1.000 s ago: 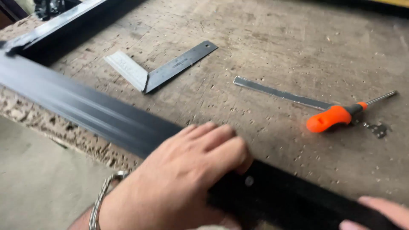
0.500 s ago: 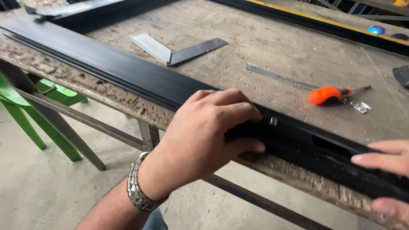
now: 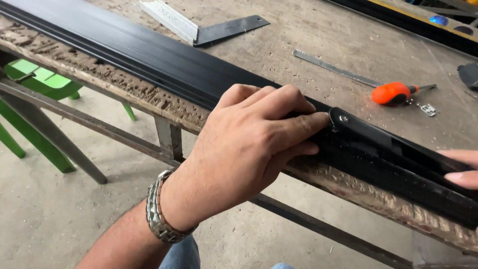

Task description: Measuring and marking a metal frame to align and install hardware components using a square and pencil.

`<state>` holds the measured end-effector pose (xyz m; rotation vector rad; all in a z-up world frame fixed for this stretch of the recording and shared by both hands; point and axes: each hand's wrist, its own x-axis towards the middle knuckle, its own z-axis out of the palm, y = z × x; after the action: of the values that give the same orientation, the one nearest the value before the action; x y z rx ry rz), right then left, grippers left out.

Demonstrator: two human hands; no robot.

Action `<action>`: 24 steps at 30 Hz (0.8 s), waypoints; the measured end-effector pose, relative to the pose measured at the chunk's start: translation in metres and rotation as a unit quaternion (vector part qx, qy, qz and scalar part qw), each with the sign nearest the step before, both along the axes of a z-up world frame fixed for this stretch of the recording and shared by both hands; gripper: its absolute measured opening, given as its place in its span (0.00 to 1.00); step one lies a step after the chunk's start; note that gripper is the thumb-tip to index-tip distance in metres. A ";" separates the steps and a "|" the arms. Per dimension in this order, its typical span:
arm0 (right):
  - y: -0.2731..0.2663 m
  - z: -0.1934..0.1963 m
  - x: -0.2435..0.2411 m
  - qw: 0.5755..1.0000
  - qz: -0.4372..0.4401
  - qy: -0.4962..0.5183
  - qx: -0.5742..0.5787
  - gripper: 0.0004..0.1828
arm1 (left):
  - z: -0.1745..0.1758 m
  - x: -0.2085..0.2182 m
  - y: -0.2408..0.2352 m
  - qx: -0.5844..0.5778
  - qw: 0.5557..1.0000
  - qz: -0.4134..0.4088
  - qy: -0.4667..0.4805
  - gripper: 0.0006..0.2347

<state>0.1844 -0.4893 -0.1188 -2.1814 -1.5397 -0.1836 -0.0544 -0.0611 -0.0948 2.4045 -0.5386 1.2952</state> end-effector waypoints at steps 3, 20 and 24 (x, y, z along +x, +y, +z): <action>0.024 0.022 -0.023 1.000 -0.010 -0.011 0.010 0.30 | 0.001 0.001 0.000 0.018 1.000 0.015 -0.014 0.12; 0.104 0.082 -0.102 0.994 -0.088 -0.030 0.063 0.06 | 0.020 -0.008 -0.006 -0.006 1.000 -0.021 0.003 0.13; 0.123 0.105 -0.120 0.994 -0.071 -0.064 0.056 0.01 | 0.025 -0.008 -0.011 -0.006 1.000 -0.013 -0.011 0.11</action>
<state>0.0646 -0.3661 -0.0136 -2.2285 -1.4031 -0.4520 -0.0624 -0.0725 -0.0702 2.3683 -0.5642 1.3110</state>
